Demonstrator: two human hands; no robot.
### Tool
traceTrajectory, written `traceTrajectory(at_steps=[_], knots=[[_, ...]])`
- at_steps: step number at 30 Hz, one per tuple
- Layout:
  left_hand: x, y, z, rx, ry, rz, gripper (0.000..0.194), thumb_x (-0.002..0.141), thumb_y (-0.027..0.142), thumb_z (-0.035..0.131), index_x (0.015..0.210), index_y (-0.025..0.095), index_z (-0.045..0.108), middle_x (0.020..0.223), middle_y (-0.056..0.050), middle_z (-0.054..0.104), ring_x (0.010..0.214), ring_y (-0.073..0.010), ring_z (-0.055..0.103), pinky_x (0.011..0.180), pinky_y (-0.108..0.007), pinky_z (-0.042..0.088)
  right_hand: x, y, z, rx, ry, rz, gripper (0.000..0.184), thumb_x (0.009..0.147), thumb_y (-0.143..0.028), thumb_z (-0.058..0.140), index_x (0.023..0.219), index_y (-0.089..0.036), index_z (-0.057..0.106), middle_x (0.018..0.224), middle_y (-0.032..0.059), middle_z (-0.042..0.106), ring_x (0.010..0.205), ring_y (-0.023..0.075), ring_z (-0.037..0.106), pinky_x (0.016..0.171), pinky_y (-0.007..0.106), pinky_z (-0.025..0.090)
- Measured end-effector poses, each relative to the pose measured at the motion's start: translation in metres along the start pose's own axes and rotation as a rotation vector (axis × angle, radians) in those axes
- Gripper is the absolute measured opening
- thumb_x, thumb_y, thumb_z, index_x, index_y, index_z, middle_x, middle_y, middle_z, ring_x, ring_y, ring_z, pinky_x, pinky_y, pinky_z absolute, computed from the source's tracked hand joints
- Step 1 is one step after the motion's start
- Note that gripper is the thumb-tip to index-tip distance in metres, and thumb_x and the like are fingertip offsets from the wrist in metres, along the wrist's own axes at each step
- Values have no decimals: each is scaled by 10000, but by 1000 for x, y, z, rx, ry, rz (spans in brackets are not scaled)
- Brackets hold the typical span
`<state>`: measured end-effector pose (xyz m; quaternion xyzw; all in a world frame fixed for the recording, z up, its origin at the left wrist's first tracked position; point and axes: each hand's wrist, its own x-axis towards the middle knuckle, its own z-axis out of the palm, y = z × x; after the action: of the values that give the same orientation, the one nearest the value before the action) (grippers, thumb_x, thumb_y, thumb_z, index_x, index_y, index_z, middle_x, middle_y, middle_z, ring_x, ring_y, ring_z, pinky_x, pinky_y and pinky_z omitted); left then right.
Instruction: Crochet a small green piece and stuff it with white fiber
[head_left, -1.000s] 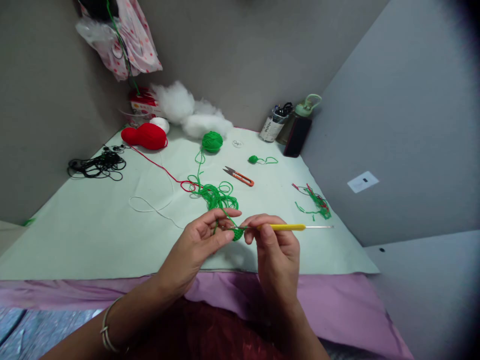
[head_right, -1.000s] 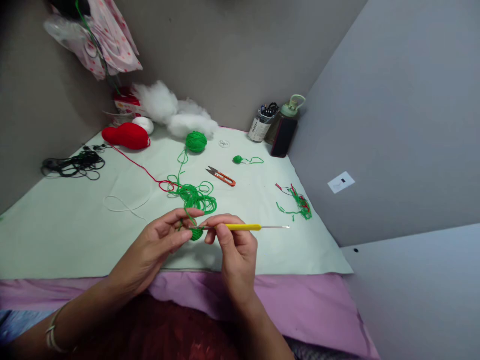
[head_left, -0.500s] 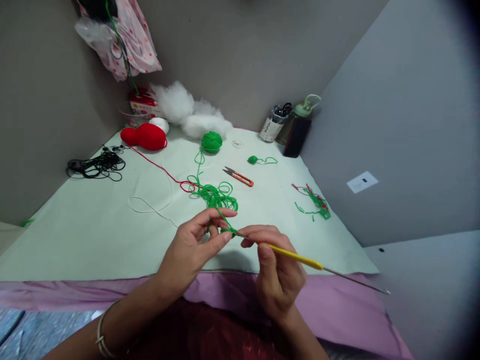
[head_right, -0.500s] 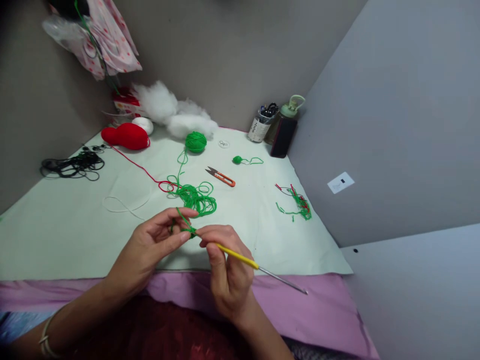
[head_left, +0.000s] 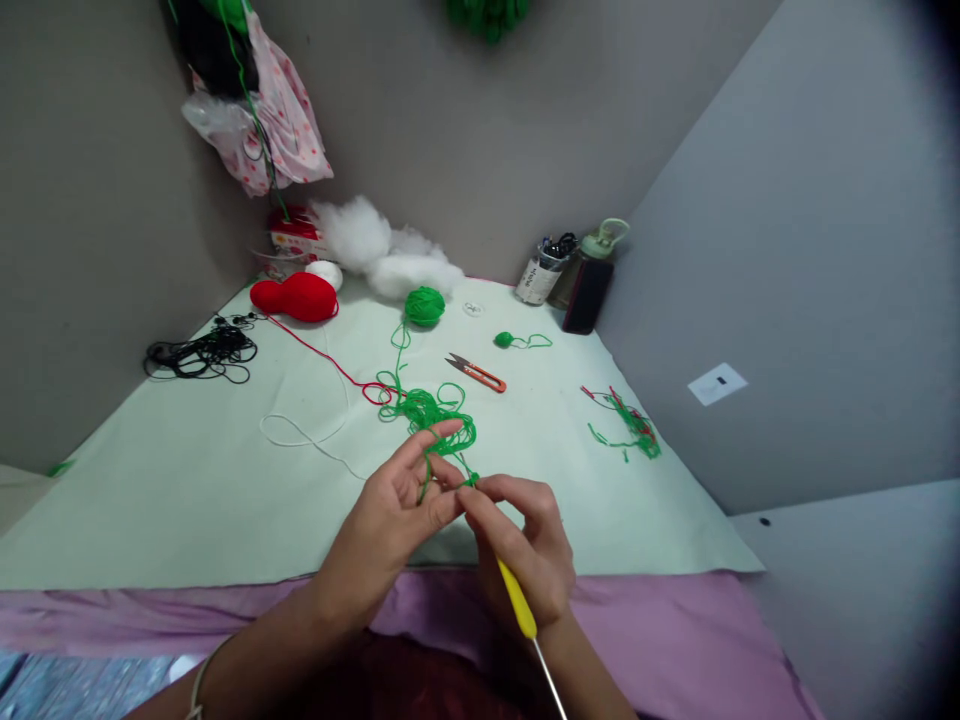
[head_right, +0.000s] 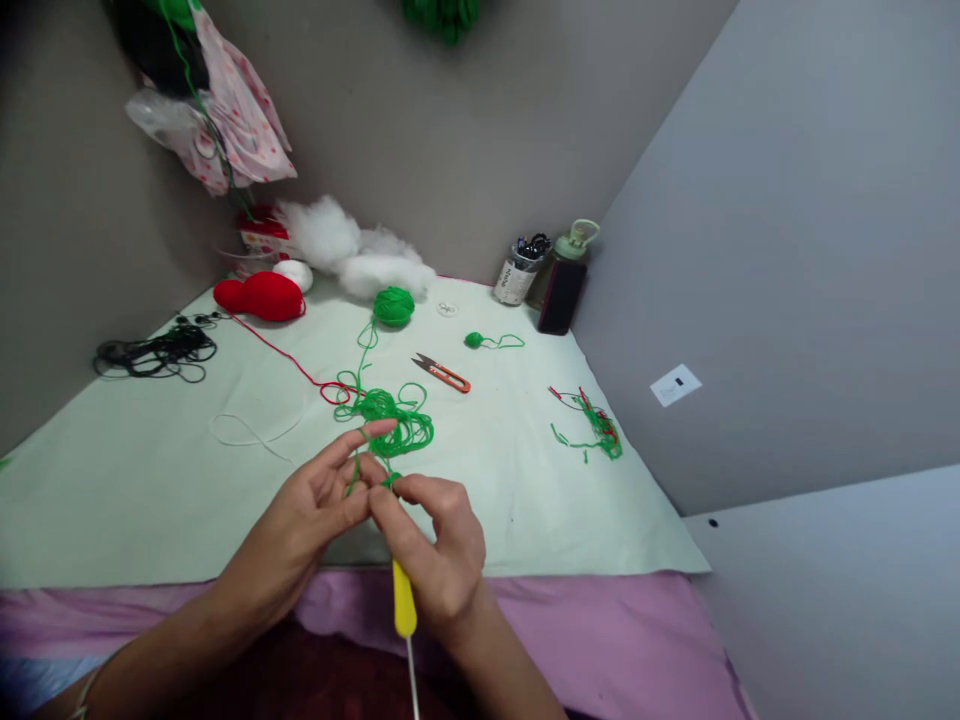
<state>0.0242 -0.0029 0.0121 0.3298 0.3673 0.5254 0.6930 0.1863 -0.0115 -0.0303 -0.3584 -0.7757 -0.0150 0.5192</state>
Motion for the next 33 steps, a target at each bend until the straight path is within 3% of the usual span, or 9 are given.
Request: traceTrajectory(at_steps=[5, 11, 16, 20, 24, 27, 30, 31, 33], knots=[[3, 6, -6, -199, -99, -260, 581, 809, 296, 907, 1349, 224, 707, 903, 4, 630, 799, -118, 565, 813, -247, 463, 12, -4, -8, 295, 15, 177, 348, 995, -77, 581, 1237, -270, 741, 1002, 59, 755, 893, 195, 725, 755, 339, 614], [2, 12, -7, -150, -78, -143, 445, 803, 280, 900, 1230, 214, 792, 872, 4, 591, 801, -116, 525, 799, -230, 453, 27, -7, -13, 730, 175, 497, 232, 1050, -202, 545, 974, -243, 761, 778, 15, 672, 685, 154, 614, 619, 297, 510], [-2, 5, -8, -34, -116, -88, 423, 847, 331, 864, 1253, 247, 778, 972, -16, 670, 903, -145, 584, 871, -258, 451, 26, -6, -5, 713, 111, 511, 203, 1036, -205, 602, 1005, -253, 796, 972, 48, 755, 836, 165, 670, 699, 294, 554], [-2, -4, -8, 40, -105, -19, 446, 861, 320, 865, 1293, 288, 758, 974, 0, 681, 920, -147, 615, 905, -272, 458, 25, -10, -5, 701, 91, 512, 230, 1052, -185, 565, 1049, -263, 782, 969, 36, 770, 769, 147, 679, 664, 278, 572], [-1, -7, -4, -8, -62, 2, 487, 839, 298, 885, 1305, 257, 750, 938, 3, 685, 867, -121, 588, 865, -229, 465, 19, -9, -4, 305, 31, 292, 274, 1003, -123, 618, 1141, -291, 784, 1002, 51, 766, 868, 189, 725, 717, 308, 600], [1, -3, -5, -189, -106, -160, 459, 824, 301, 887, 1257, 204, 772, 760, 46, 609, 605, -50, 446, 784, -211, 485, 14, -6, -4, 96, 21, 134, 401, 949, -76, 676, 1230, -343, 777, 1092, 50, 773, 914, 200, 738, 765, 323, 609], [4, 4, -11, -291, -132, -243, 366, 862, 253, 846, 1216, 170, 801, 594, 130, 385, 476, -12, 147, 785, -218, 511, 16, -4, -6, 238, 77, 229, 343, 991, -92, 613, 1193, -317, 774, 1034, 41, 775, 908, 194, 725, 758, 329, 601], [5, 5, -12, -286, -117, -229, 355, 870, 236, 836, 1218, 172, 803, 607, 126, 390, 478, -11, 153, 796, -220, 515, 18, -4, -6, 337, 103, 302, 311, 1009, -101, 589, 1157, -301, 777, 997, 36, 771, 870, 184, 711, 741, 325, 590], [6, 6, -13, -236, -91, -192, 382, 860, 229, 842, 1238, 190, 798, 720, 72, 526, 535, -23, 337, 777, -205, 502, 22, -5, -6, 564, 143, 440, 263, 1034, -137, 574, 1079, -287, 785, 946, 22, 755, 776, 155, 670, 694, 306, 559]])
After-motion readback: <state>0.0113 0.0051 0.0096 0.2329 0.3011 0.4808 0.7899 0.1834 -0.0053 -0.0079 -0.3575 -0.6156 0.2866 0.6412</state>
